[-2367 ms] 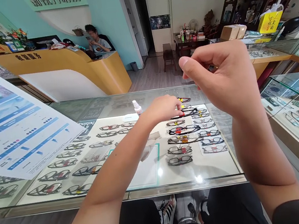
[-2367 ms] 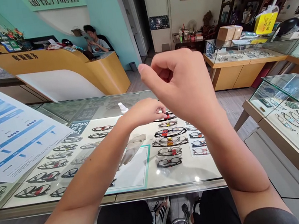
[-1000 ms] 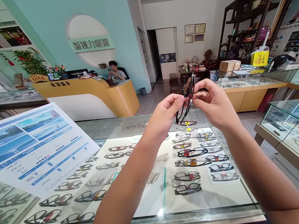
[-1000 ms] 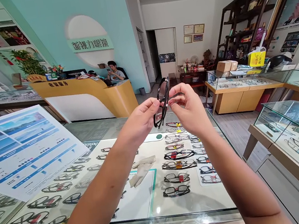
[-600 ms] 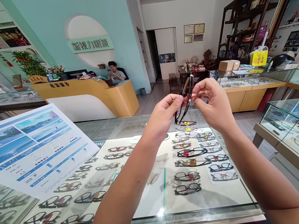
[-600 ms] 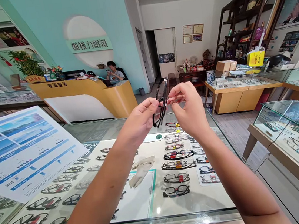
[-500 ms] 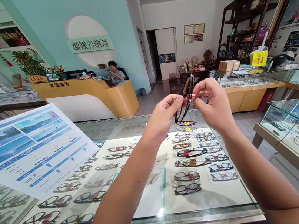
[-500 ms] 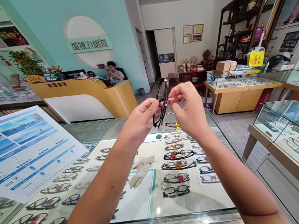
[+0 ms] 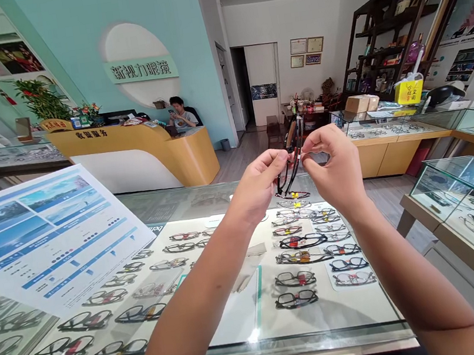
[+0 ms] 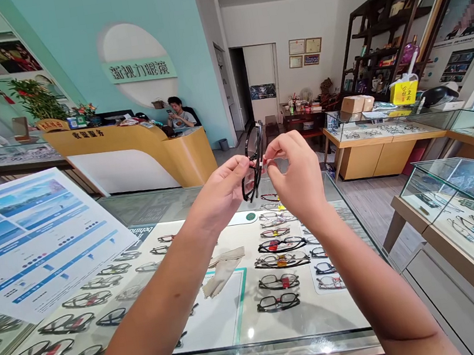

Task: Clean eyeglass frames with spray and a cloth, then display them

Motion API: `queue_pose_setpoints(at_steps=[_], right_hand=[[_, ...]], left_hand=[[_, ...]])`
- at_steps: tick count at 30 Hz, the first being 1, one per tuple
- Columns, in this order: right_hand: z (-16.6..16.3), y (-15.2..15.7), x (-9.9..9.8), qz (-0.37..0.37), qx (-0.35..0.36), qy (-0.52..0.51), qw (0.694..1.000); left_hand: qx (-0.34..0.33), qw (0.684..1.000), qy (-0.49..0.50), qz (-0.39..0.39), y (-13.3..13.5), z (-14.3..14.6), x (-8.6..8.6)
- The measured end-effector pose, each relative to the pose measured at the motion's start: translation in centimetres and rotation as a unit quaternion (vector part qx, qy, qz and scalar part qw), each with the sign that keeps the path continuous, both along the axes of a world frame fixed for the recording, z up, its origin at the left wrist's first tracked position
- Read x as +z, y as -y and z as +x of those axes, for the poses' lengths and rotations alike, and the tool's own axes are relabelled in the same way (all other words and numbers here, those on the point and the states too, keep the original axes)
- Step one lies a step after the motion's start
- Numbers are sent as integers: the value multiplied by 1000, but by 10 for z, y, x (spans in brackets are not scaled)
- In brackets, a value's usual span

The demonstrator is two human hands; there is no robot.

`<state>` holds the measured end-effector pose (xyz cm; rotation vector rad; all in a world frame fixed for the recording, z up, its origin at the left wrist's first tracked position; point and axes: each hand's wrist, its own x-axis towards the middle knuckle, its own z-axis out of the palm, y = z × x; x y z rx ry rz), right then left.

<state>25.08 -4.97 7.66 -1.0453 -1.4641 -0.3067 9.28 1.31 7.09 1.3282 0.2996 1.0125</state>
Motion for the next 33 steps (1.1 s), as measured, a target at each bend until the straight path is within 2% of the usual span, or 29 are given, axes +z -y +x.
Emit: queue_pose_setpoints(at_steps=[8, 14, 27, 33], right_hand=[[-1, 0, -1, -10, -25, 26, 999], [-1, -2, -2, -6, -15, 36, 999], [-6, -4, -6, 4, -59, 58, 997], [-7, -2, -4, 0, -54, 78, 995]], left_hand=[[7, 1000, -4, 3, -2, -1, 1], [11, 1000, -4, 10, -3, -1, 0], [-1, 999, 29, -35, -2, 0, 2], [21, 1000, 18, -4, -3, -2, 3]])
